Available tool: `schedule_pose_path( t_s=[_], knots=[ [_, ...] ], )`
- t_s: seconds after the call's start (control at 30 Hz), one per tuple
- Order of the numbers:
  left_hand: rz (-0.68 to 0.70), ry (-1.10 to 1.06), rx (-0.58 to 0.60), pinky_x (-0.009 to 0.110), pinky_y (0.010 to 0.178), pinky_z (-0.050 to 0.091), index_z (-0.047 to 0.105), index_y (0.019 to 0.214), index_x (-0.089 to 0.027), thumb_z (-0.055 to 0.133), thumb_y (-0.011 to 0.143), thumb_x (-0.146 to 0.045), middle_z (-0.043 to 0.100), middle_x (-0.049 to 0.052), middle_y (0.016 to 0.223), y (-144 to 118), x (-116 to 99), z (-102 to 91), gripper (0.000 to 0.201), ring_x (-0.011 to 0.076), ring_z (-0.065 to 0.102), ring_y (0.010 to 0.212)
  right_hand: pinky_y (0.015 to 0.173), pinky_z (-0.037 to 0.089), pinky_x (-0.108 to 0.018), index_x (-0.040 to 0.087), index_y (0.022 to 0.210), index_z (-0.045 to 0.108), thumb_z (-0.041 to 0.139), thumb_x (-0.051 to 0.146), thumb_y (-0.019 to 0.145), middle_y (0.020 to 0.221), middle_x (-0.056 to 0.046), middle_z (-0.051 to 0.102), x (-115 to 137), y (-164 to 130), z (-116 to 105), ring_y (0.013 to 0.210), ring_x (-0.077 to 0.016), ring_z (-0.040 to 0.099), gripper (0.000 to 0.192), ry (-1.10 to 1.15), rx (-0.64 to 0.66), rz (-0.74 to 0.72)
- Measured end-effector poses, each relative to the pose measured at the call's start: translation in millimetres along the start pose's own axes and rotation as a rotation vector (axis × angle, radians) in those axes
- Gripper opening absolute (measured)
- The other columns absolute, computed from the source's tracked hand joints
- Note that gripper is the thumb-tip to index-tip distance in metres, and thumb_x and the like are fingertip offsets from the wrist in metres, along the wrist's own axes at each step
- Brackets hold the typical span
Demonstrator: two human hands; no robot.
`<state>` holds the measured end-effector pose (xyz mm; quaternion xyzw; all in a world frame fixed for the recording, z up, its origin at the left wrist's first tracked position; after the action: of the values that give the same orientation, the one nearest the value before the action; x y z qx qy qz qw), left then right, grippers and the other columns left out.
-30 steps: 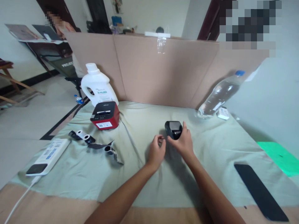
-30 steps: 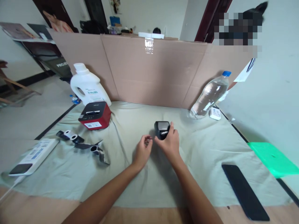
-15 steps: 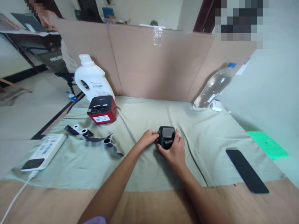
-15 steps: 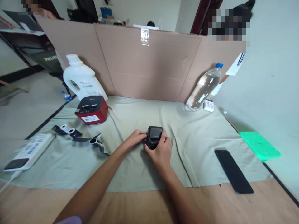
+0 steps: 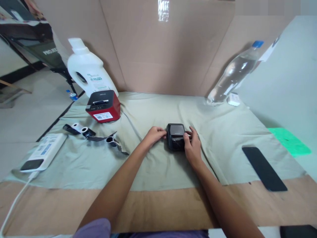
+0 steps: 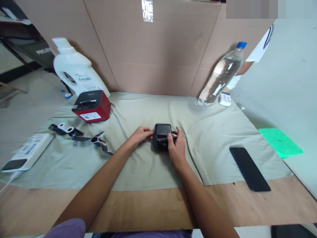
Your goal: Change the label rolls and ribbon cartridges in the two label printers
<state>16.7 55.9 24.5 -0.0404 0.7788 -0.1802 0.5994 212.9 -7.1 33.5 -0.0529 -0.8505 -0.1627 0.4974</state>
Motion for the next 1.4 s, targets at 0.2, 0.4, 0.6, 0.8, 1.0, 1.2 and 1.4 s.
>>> schedule_pose_path(
  t_s=[0.2, 0.4, 0.6, 0.8, 1.0, 1.2, 1.4],
  knots=[
    [-0.056, -0.032, 0.01, 0.022, 0.046, 0.027, 0.067, 0.069, -0.014, 0.063, 0.078, -0.025, 0.065, 0.002, 0.063, -2.2, -2.8, 1.2, 0.014, 0.0064, 0.036, 0.045, 0.085, 0.053, -0.044, 0.015, 0.131, 0.058, 0.046, 0.058, 0.096, 0.105, -0.016, 0.074, -3.6, 4.8, -2.1, 0.093, -0.0287, 0.069, 0.056, 0.054, -0.068, -0.023],
    [-0.056, -0.006, 0.013, 0.024, 0.046, 0.025, 0.065, 0.067, -0.015, 0.061, 0.075, -0.024, 0.065, 0.001, 0.061, -0.4, -1.5, 0.9, 0.013, 0.0069, 0.036, 0.044, 0.085, 0.052, -0.043, 0.013, 0.128, 0.06, 0.045, 0.059, 0.096, 0.1, -0.016, 0.075, -6.1, 6.4, -4.2, 0.092, -0.0286, 0.07, 0.059, 0.07, -0.065, 0.014],
    [-0.04, 0.016, 0.008, 0.023, 0.048, 0.027, 0.065, 0.067, -0.015, 0.061, 0.074, -0.029, 0.065, 0.002, 0.062, -2.3, -1.9, 0.0, 0.016, 0.008, 0.04, 0.047, 0.085, 0.052, -0.042, 0.014, 0.126, 0.061, 0.046, 0.058, 0.097, 0.1, -0.015, 0.076, -9.6, 7.1, -4.9, 0.095, -0.0281, 0.07, 0.055, 0.094, -0.063, 0.025],
    [-0.08, -0.011, 0.023, 0.023, 0.047, 0.026, 0.063, 0.066, -0.015, 0.062, 0.075, -0.026, 0.064, 0.002, 0.061, -1.8, -4.7, 0.6, 0.014, 0.0075, 0.04, 0.046, 0.083, 0.052, -0.041, 0.016, 0.121, 0.064, 0.046, 0.056, 0.097, 0.099, -0.014, 0.076, -8.1, 7.2, -5.2, 0.094, -0.028, 0.071, 0.05, 0.082, -0.074, 0.031],
    [-0.084, -0.029, 0.014, 0.023, 0.047, 0.026, 0.069, 0.081, -0.012, 0.06, 0.079, -0.023, 0.062, 0.001, 0.063, -4.2, -8.7, 1.5, 0.014, 0.0074, 0.039, 0.047, 0.086, 0.051, -0.042, 0.016, 0.12, 0.064, 0.046, 0.057, 0.097, 0.101, -0.014, 0.076, -10.7, 7.7, -4.8, 0.096, -0.0284, 0.07, 0.05, 0.093, -0.073, 0.047],
    [0.166, 0.011, 0.015, 0.024, 0.067, 0.04, 0.062, 0.14, -0.016, 0.062, 0.082, -0.028, 0.06, -0.001, 0.075, -8.2, -15.9, -0.4, 0.06, 0.0119, 0.049, 0.064, 0.086, 0.05, -0.043, 0.016, 0.121, 0.064, 0.045, 0.058, 0.097, 0.102, -0.014, 0.076, -15.6, 8.7, -3.7, 0.094, -0.0276, 0.069, 0.052, 0.093, -0.069, 0.053],
    [0.31, 0.188, -0.047, 0.024, 0.069, 0.039, 0.077, 0.114, -0.016, 0.06, 0.088, -0.042, 0.063, 0.0, 0.075, 5.9, -23.8, -5.3, 0.04, 0.0135, 0.051, 0.069, 0.084, 0.051, -0.041, 0.015, 0.12, 0.065, 0.046, 0.056, 0.097, 0.102, -0.015, 0.076, -15.6, 9.7, -2.3, 0.089, -0.0263, 0.069, 0.051, 0.105, -0.08, 0.033]
  ],
)
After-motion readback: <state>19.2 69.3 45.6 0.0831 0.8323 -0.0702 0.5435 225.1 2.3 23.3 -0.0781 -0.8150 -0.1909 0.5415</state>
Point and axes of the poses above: each hand's wrist, its own y-axis towards the middle knuckle, its own z-axis out of the palm, x = y × z, the point moved 3 cm from there along y, towards the middle knuckle
